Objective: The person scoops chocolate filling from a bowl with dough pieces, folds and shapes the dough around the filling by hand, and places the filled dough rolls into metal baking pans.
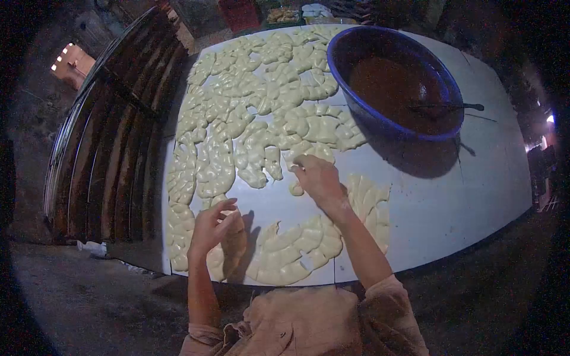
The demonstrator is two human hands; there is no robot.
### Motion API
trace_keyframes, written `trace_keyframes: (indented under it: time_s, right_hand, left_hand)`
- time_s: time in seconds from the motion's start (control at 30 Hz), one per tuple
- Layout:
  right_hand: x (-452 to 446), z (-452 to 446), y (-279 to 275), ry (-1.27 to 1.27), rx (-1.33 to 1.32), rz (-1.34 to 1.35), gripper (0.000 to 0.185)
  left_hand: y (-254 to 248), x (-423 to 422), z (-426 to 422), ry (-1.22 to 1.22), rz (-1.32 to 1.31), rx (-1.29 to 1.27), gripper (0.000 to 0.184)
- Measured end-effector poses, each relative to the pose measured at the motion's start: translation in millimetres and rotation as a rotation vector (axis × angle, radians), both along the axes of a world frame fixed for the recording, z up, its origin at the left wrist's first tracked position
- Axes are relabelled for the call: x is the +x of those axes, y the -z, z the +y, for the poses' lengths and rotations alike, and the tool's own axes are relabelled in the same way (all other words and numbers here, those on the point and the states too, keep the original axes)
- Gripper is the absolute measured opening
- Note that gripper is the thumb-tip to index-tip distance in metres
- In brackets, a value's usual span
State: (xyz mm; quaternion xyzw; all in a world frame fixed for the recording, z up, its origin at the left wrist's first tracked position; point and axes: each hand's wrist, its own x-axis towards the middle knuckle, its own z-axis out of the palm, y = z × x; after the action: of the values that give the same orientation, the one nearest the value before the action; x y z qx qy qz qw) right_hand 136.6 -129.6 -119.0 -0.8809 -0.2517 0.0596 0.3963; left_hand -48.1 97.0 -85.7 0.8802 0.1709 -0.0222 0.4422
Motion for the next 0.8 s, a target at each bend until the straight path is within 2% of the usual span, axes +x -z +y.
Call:
trace_keyframes:
  time_s: [0.03, 0.13, 0.3, 0.4, 0.43, 0.53, 0.57, 0.67, 0.7, 0.8]
  right_hand:
    - [9.2, 5.2, 1.3, -0.026, -0.090, -0.023, 0.026]
    - [28.2, 32.8, 8.8, -0.107, -0.058, -0.167, 0.026]
    - [46.2, 77.7, 21.9, -0.280, -0.327, -0.351, 0.027]
    - [47.1, 78.0, 11.1, -0.361, -0.310, -0.430, 0.026]
    - [52.5, 79.3, 28.1, -0.385, -0.133, -0.660, 0.024]
    - [50.3, 67.0, 31.1, -0.456, -0.086, -0.148, 0.022]
    - [43.7, 62.3, 30.7, -0.330, 0.056, -0.099, 0.020]
    - [30.4, 49.4, 4.2, -0.032, 0.362, 0.547, 0.018]
    - [19.6, 53.7, -24.1, 0.008, 0.548, 0.764, 0.022]
    - [13.0, 56.4, -34.5, 0.146, 0.548, 0.927, 0.032]
  left_hand:
    - [3.2, 6.7, -0.1, -0.007, 0.005, -0.006, 0.044]
    - [15.4, 30.9, -0.8, -0.001, -0.040, 0.004, 0.044]
    - [29.6, 71.5, -8.1, -0.050, -0.148, 0.079, 0.038]
    - [38.1, 87.5, -9.8, -0.082, -0.217, 0.131, 0.035]
    - [43.3, 91.8, -9.9, -0.081, -0.254, 0.158, 0.035]
    - [53.4, 101.0, -10.1, -0.032, -0.317, 0.191, 0.038]
    - [56.5, 103.2, -11.2, -0.021, -0.336, 0.229, 0.040]
    - [62.1, 109.3, -13.2, 0.040, -0.393, 0.262, 0.053]
    - [60.3, 111.6, -16.3, 0.052, -0.420, 0.272, 0.050]
    - [62.6, 116.6, -22.3, 0.122, -0.457, 0.301, 0.038]
